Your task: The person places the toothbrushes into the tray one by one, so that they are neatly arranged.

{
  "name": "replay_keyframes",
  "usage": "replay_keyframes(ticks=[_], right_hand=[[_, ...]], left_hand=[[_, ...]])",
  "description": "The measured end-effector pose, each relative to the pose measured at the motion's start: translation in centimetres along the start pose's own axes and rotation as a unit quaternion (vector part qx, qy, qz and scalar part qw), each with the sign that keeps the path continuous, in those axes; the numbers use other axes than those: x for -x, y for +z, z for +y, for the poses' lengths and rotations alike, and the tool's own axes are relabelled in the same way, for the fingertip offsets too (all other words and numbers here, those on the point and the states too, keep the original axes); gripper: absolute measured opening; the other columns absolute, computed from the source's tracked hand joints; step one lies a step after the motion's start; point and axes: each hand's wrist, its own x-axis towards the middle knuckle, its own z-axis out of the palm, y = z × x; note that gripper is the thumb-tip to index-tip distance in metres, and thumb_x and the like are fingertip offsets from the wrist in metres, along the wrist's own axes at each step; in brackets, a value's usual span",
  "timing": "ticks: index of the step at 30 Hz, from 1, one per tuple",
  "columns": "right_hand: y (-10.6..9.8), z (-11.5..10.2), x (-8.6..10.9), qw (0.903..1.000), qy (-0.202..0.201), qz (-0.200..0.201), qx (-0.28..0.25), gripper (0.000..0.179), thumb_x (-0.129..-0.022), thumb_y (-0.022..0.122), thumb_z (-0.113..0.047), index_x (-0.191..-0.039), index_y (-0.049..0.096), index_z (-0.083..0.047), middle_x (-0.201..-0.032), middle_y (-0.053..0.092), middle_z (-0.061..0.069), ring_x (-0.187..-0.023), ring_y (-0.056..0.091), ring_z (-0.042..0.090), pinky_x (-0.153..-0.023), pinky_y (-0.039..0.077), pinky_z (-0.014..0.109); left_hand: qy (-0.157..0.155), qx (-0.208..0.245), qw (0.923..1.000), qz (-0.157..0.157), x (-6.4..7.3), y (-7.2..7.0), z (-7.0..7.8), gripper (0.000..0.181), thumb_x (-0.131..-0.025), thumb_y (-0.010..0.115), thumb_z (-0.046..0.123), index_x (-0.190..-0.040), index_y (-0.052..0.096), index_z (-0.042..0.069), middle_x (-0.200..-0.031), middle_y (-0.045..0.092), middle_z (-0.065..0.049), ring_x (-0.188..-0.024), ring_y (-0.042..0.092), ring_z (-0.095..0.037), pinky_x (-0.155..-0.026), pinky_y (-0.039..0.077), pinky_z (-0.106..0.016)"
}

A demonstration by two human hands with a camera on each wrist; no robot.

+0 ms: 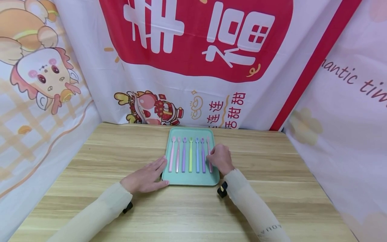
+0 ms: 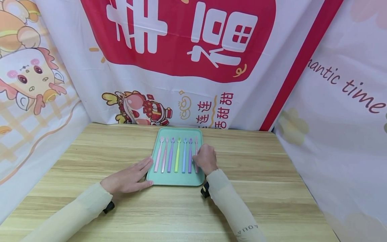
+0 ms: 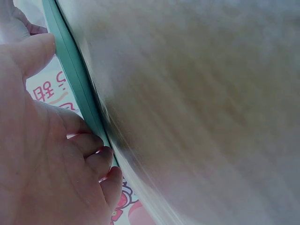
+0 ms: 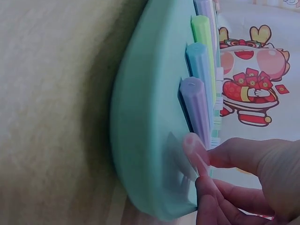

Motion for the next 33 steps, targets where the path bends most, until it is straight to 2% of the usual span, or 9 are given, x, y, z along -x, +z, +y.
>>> replay_keyframes(ticks=[4, 20, 33], right_hand=[[0.06, -0.09, -0.20, 0.9999, 0.007, -0.009, 0.004, 0.004, -0.088, 0.082, -0.008, -0.088, 0.079, -0.006, -0.083, 0.075, 0.009, -0.066, 0.073, 0.016, -0.052, 0.058, 0.022], [0.30, -0.14, -0.54, 0.9994, 0.002, -0.020, 0.030, 0.016, -0.089, 0.083, -0.010, -0.076, 0.073, -0.007, -0.079, 0.074, 0.009, -0.057, 0.070, 0.016, -0.046, 0.055, 0.023], [0.22, -0.33, -0.07, 0.9990, -0.007, -0.014, 0.042, 0.016, -0.087, 0.085, -0.012, -0.077, 0.073, -0.006, -0.076, 0.072, 0.009, -0.057, 0.069, 0.016, -0.045, 0.054, 0.023]], left_hand=[[0.001, 0.002, 1.0000, 0.000, 0.02, -0.08, 0.07, 0.091, -0.107, 0.051, 0.058, -0.167, 0.018, -0.003, -0.178, 0.009, -0.020, -0.165, 0.016, -0.039, -0.132, 0.024, -0.060], [0.005, 0.002, 1.0000, 0.004, 0.03, -0.10, 0.06, 0.090, -0.107, 0.051, 0.056, -0.166, 0.018, -0.004, -0.178, 0.010, -0.021, -0.165, 0.016, -0.039, -0.132, 0.024, -0.060], [0.000, 0.004, 1.0000, 0.001, 0.06, -0.21, 0.18, 0.090, -0.107, 0.051, 0.057, -0.167, 0.018, -0.003, -0.178, 0.010, -0.020, -0.165, 0.016, -0.039, -0.132, 0.024, -0.060]])
